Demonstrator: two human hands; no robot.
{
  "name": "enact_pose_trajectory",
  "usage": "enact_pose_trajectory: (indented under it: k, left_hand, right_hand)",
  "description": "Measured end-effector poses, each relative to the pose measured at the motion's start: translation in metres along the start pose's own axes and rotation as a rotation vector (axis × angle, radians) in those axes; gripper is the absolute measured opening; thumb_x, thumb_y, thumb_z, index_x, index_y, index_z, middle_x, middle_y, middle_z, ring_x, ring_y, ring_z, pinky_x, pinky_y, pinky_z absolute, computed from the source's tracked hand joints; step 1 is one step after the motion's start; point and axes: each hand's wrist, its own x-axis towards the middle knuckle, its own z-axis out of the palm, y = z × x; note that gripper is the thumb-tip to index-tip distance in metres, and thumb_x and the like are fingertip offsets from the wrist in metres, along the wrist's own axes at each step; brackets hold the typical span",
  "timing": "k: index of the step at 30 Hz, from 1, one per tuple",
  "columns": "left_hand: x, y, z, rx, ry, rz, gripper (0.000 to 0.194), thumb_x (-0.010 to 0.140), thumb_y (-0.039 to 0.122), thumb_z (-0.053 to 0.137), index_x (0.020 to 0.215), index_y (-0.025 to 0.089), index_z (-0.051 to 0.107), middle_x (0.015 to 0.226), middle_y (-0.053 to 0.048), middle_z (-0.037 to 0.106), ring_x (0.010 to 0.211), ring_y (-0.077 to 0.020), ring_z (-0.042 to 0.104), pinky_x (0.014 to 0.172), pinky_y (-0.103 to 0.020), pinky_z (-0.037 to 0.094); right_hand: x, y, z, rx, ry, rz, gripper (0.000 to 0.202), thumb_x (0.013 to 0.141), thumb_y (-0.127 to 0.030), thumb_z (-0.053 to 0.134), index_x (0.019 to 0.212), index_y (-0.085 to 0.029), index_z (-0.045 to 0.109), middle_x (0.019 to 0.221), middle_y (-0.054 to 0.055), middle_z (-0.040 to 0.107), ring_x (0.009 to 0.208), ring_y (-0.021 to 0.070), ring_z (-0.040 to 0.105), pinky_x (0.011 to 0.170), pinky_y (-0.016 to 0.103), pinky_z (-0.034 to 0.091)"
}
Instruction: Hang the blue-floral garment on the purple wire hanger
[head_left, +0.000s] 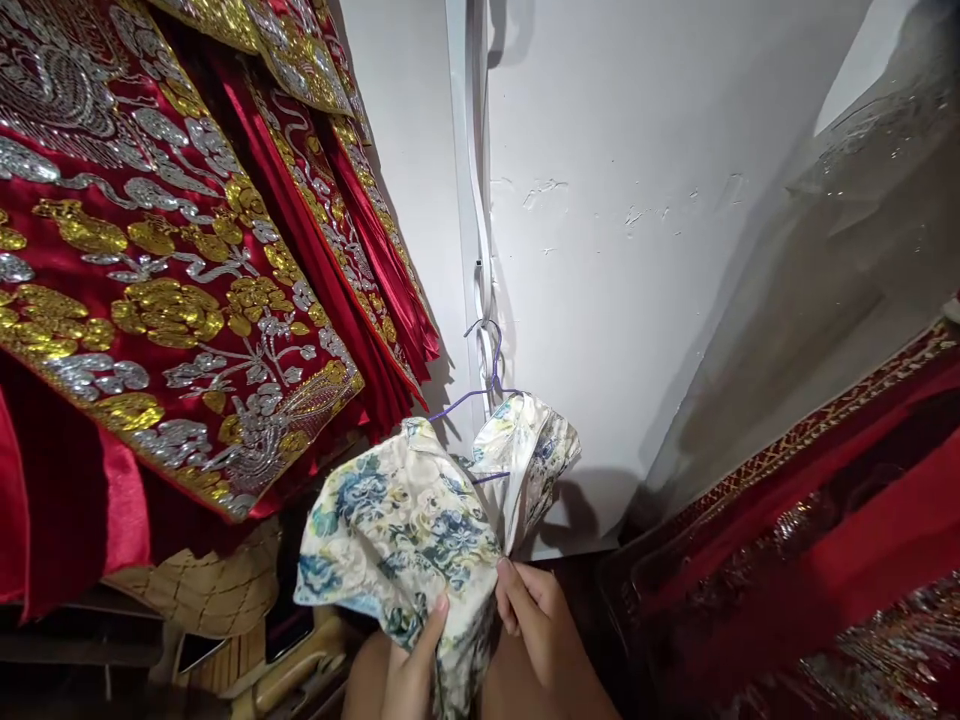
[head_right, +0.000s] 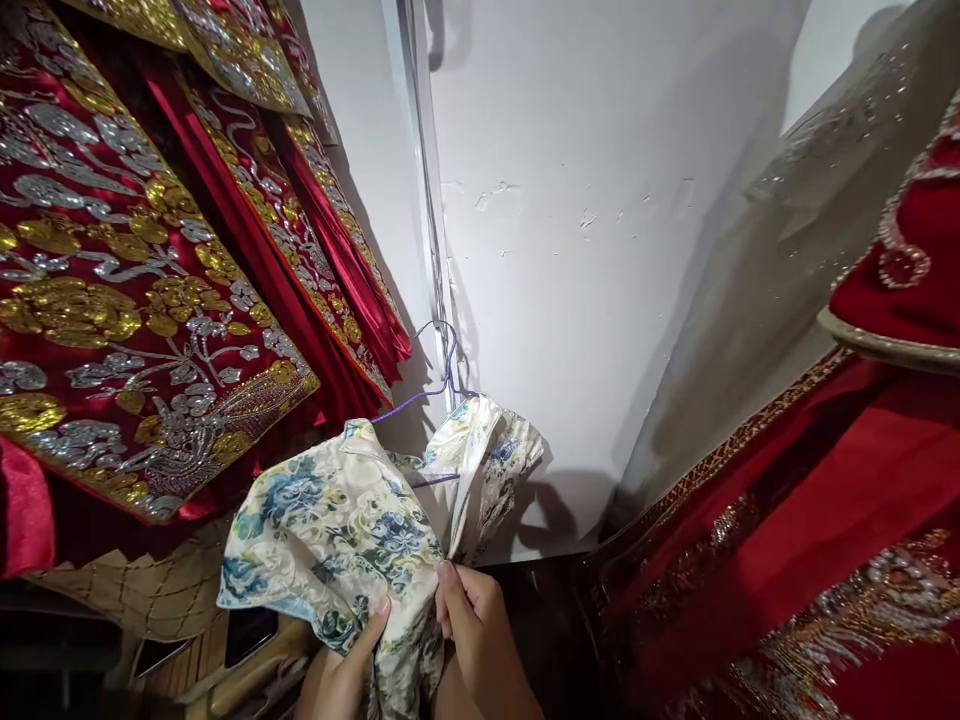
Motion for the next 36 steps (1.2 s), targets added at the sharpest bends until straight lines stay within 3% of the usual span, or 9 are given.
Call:
enact_pose_trajectory:
  k: [3, 8, 11, 13, 15, 20, 29, 33, 36]
  left_hand:
    - [-0.005, 0.008, 0.006, 0.118, 0.09, 0.175, 0.067, 0.074, 0.048, 0.077, 0.132, 0.025, 0.054, 0.133, -0.012, 0.06, 0.133, -0.0338, 0.051, 0.112, -0.047, 0.042]
    - [-0.015, 0.01, 0.019, 0.316, 0.652, 0.865, 0.069, 0.076, 0.042, 0.076, 0.133, 0.022, 0.042, 0.13, -0.013, 0.049, 0.119, -0.0295, 0.052, 0.104, -0.046, 0.044]
    - [-0.022, -0.001, 0.027, 0.501, 0.328, 0.934, 0.041, 0.082, 0.03, 0.068, 0.119, 0.024, 0.053, 0.118, -0.011, 0.056, 0.112, -0.0282, 0.056, 0.098, -0.043, 0.045]
    - [-0.025, -0.006, 0.034, 0.543, 0.042, 0.83, 0.025, 0.086, 0.027, 0.059, 0.111, 0.025, 0.058, 0.111, -0.01, 0.061, 0.107, -0.0278, 0.059, 0.094, -0.041, 0.048]
    - [-0.025, -0.007, 0.04, 0.523, -0.089, 0.723, 0.018, 0.09, 0.03, 0.052, 0.105, 0.025, 0.06, 0.103, -0.01, 0.063, 0.099, -0.0274, 0.062, 0.088, -0.04, 0.05]
    - [-0.012, 0.003, 0.045, 0.556, -0.207, 0.724, 0.02, 0.097, 0.035, 0.043, 0.092, 0.024, 0.059, 0.088, -0.009, 0.061, 0.086, -0.0252, 0.06, 0.079, -0.037, 0.05]
    - [0.047, -0.023, 0.027, 0.708, -0.163, 0.882, 0.025, 0.098, 0.032, 0.045, 0.077, 0.021, 0.052, 0.073, -0.002, 0.056, 0.071, -0.0182, 0.058, 0.07, -0.028, 0.047]
    - [0.046, -0.004, 0.03, 0.734, -0.229, 0.853, 0.022, 0.099, 0.03, 0.048, 0.082, 0.019, 0.056, 0.077, -0.003, 0.061, 0.076, -0.0183, 0.061, 0.074, -0.029, 0.048]
    - [0.031, 0.04, 0.042, 0.656, -0.209, 0.935, 0.015, 0.1, 0.026, 0.049, 0.1, 0.019, 0.062, 0.093, -0.006, 0.066, 0.088, -0.018, 0.063, 0.08, -0.029, 0.049]
  right_hand:
    - [-0.011, -0.004, 0.002, 0.089, 0.058, 0.072, 0.061, 0.085, -0.073, 0.05, 0.055, -0.02, 0.049, 0.05, -0.003, 0.039, 0.049, 0.0116, 0.035, 0.051, 0.027, 0.026]
    - [-0.022, -0.013, 0.006, 0.169, 0.08, 0.178, 0.061, 0.076, -0.076, 0.056, 0.054, -0.02, 0.05, 0.046, -0.003, 0.039, 0.045, 0.0108, 0.034, 0.048, 0.026, 0.027]
    - [-0.022, -0.014, 0.01, 0.169, 0.0, 0.166, 0.06, 0.081, -0.073, 0.054, 0.06, -0.017, 0.058, 0.047, -0.001, 0.048, 0.044, 0.0104, 0.038, 0.047, 0.025, 0.026]
    - [-0.022, -0.014, 0.015, 0.155, -0.046, 0.147, 0.06, 0.084, -0.072, 0.053, 0.063, -0.016, 0.061, 0.046, -0.001, 0.051, 0.042, 0.0099, 0.038, 0.046, 0.025, 0.024]
    - [-0.021, -0.013, 0.019, 0.141, -0.05, 0.131, 0.061, 0.085, -0.071, 0.052, 0.064, -0.015, 0.063, 0.042, -0.002, 0.049, 0.039, 0.0092, 0.036, 0.044, 0.024, 0.022]
    - [0.0, -0.029, 0.02, 0.176, -0.018, 0.161, 0.057, 0.086, -0.067, 0.054, 0.063, -0.015, 0.062, 0.035, -0.006, 0.04, 0.033, 0.007, 0.027, 0.041, 0.025, 0.019]
    - [0.084, -0.147, -0.007, 0.332, -0.059, 0.09, 0.032, 0.081, -0.039, 0.06, 0.061, -0.014, 0.063, 0.032, -0.01, 0.027, 0.032, 0.007, 0.022, 0.041, 0.025, 0.017]
    - [0.077, -0.137, -0.002, 0.345, -0.102, 0.011, 0.033, 0.081, -0.042, 0.063, 0.066, -0.014, 0.065, 0.035, -0.009, 0.032, 0.034, 0.0071, 0.024, 0.042, 0.025, 0.019]
    - [0.069, -0.119, 0.004, 0.325, -0.1, -0.023, 0.036, 0.085, -0.047, 0.062, 0.068, -0.015, 0.065, 0.037, -0.009, 0.035, 0.036, 0.0071, 0.027, 0.043, 0.024, 0.022]
